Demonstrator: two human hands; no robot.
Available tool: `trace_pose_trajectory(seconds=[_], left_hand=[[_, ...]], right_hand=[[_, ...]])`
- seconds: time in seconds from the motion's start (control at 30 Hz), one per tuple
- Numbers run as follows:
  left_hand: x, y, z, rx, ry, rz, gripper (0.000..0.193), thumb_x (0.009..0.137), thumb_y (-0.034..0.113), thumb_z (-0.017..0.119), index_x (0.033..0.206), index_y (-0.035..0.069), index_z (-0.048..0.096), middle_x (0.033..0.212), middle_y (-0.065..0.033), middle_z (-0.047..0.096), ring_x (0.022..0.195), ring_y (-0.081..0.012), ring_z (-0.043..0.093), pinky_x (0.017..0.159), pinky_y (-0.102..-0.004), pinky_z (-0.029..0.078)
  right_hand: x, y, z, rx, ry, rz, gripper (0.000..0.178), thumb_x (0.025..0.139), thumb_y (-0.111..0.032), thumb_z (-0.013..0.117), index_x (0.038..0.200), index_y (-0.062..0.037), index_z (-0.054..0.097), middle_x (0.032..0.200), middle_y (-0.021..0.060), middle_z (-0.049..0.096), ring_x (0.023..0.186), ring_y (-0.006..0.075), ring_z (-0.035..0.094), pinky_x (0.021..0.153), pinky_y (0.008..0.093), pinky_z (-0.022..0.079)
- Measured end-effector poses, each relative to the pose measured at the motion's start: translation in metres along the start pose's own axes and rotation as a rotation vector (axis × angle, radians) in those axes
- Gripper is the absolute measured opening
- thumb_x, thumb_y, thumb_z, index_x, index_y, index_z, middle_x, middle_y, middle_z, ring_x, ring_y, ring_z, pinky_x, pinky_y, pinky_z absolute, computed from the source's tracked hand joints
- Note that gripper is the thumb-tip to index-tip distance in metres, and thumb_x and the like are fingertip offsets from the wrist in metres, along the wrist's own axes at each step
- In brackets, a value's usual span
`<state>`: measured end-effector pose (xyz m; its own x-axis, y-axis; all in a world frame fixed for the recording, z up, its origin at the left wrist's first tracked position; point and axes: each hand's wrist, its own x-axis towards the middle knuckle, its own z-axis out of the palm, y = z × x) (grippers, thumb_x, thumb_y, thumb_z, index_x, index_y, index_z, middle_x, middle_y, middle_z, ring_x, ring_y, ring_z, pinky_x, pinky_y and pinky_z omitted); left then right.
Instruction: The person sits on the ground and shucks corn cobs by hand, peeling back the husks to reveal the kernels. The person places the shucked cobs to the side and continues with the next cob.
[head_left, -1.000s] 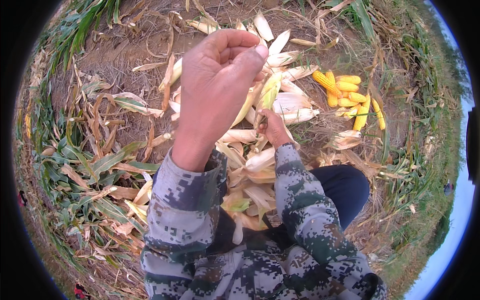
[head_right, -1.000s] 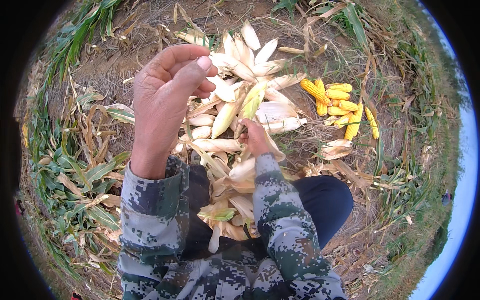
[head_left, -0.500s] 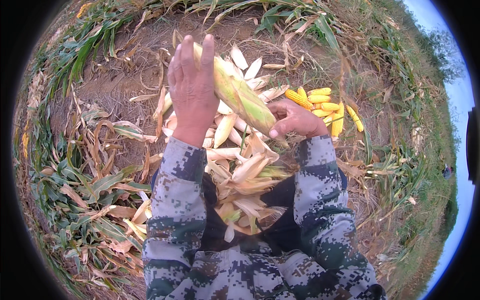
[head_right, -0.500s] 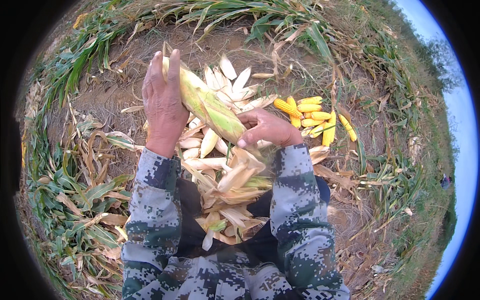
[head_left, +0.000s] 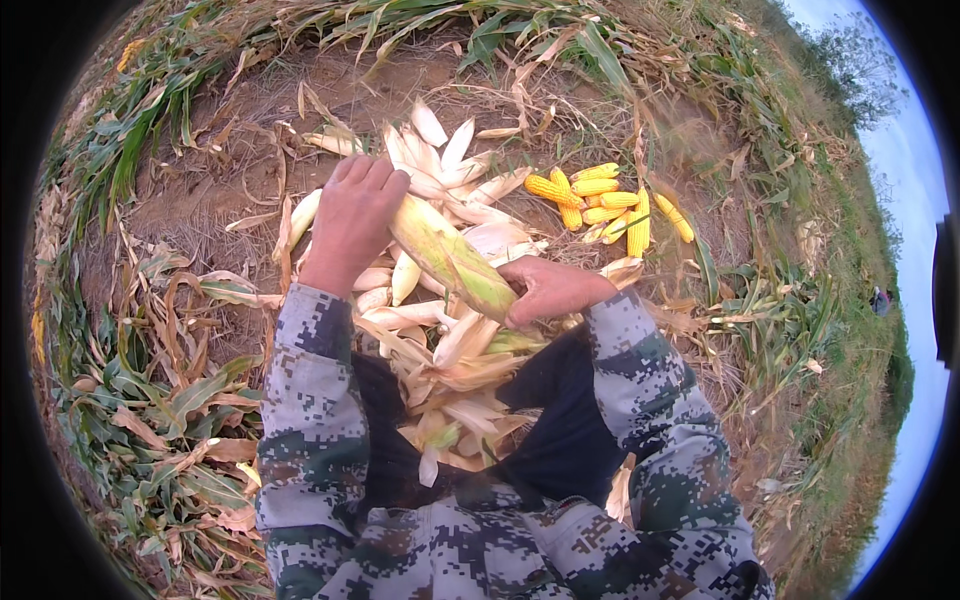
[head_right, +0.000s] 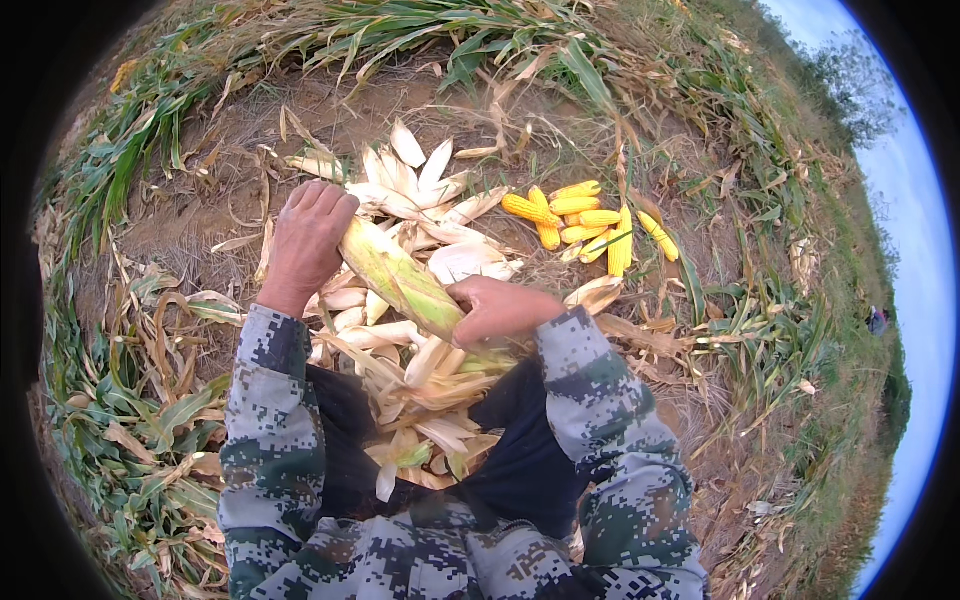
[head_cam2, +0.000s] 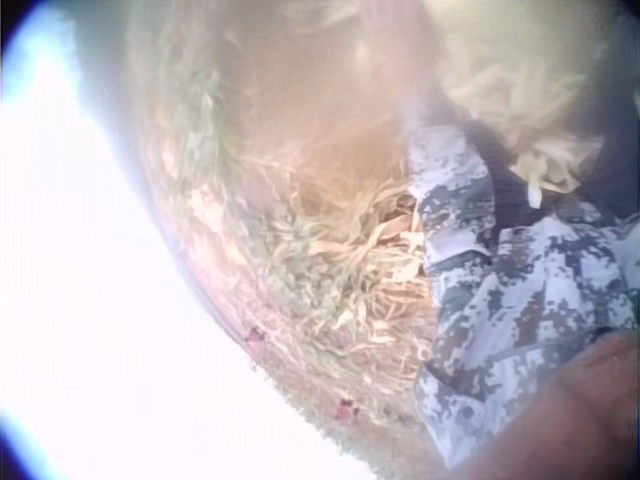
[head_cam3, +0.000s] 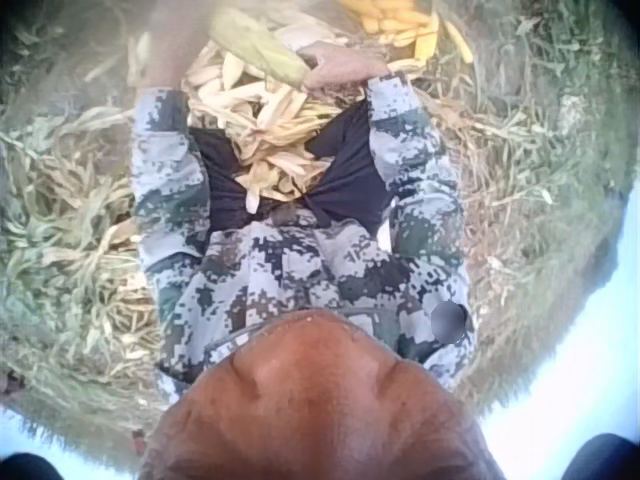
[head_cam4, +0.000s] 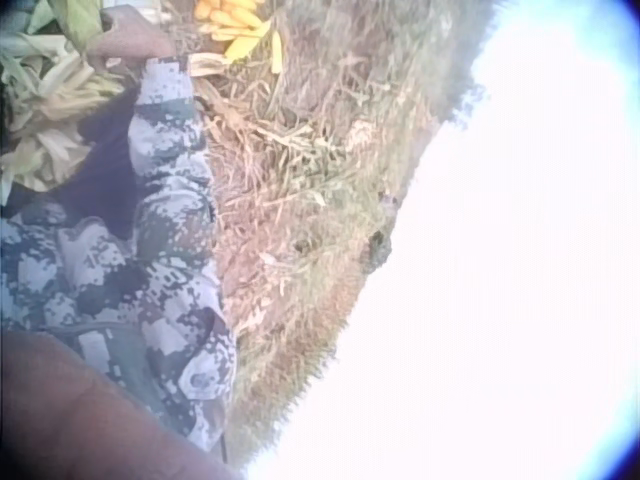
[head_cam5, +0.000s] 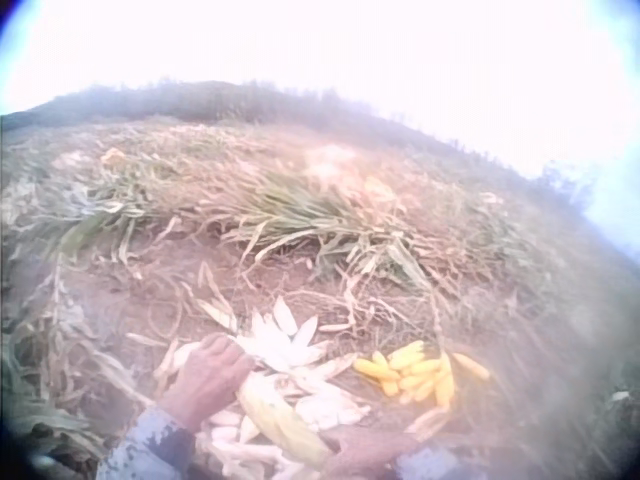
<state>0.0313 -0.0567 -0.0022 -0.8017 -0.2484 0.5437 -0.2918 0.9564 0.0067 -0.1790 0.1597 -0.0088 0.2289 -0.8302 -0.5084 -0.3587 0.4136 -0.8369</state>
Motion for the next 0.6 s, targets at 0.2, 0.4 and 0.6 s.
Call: trace_pose_trajectory(seconds=[0.2,0.4,0.6], left_hand=[[-0.005,-0.004,0.004,-0.024,-0.016,0.137,0.03,0.079,0.01,0.07,0.108,0.007,0.064,0.093,-0.0073,0.063,0.097,-0.0274,0.065,0.106,-0.0454,0.047],[-0.024,-0.001,0.016,-0.045,-0.139,0.053,0.028,0.077,0.016,0.076,0.099,0.009,0.061,0.089,-0.0067,0.063,0.089,-0.0284,0.064,0.082,-0.0418,0.048],[-0.041,-0.006,0.034,-0.068,-0.118,-0.052,0.026,0.074,0.017,0.08,0.088,0.009,0.06,0.083,-0.0067,0.064,0.084,-0.0283,0.064,0.078,-0.0418,0.048]], right_hand=[[-0.006,0.009,0.015,-0.072,0.22,-0.044,0.047,0.075,-0.017,0.068,0.117,0.0058,0.067,0.095,0.0159,0.07,0.087,0.0186,0.063,0.079,0.0345,0.052],[-0.008,0.004,0.019,0.181,0.26,0.0,0.055,0.077,-0.018,0.075,0.124,0.0098,0.064,0.104,0.0138,0.071,0.091,0.0182,0.064,0.082,0.0337,0.054],[0.013,0.02,0.035,0.31,0.387,-0.098,0.057,0.077,-0.016,0.08,0.124,0.0113,0.064,0.109,0.0127,0.072,0.09,0.0163,0.067,0.081,0.0311,0.056]])
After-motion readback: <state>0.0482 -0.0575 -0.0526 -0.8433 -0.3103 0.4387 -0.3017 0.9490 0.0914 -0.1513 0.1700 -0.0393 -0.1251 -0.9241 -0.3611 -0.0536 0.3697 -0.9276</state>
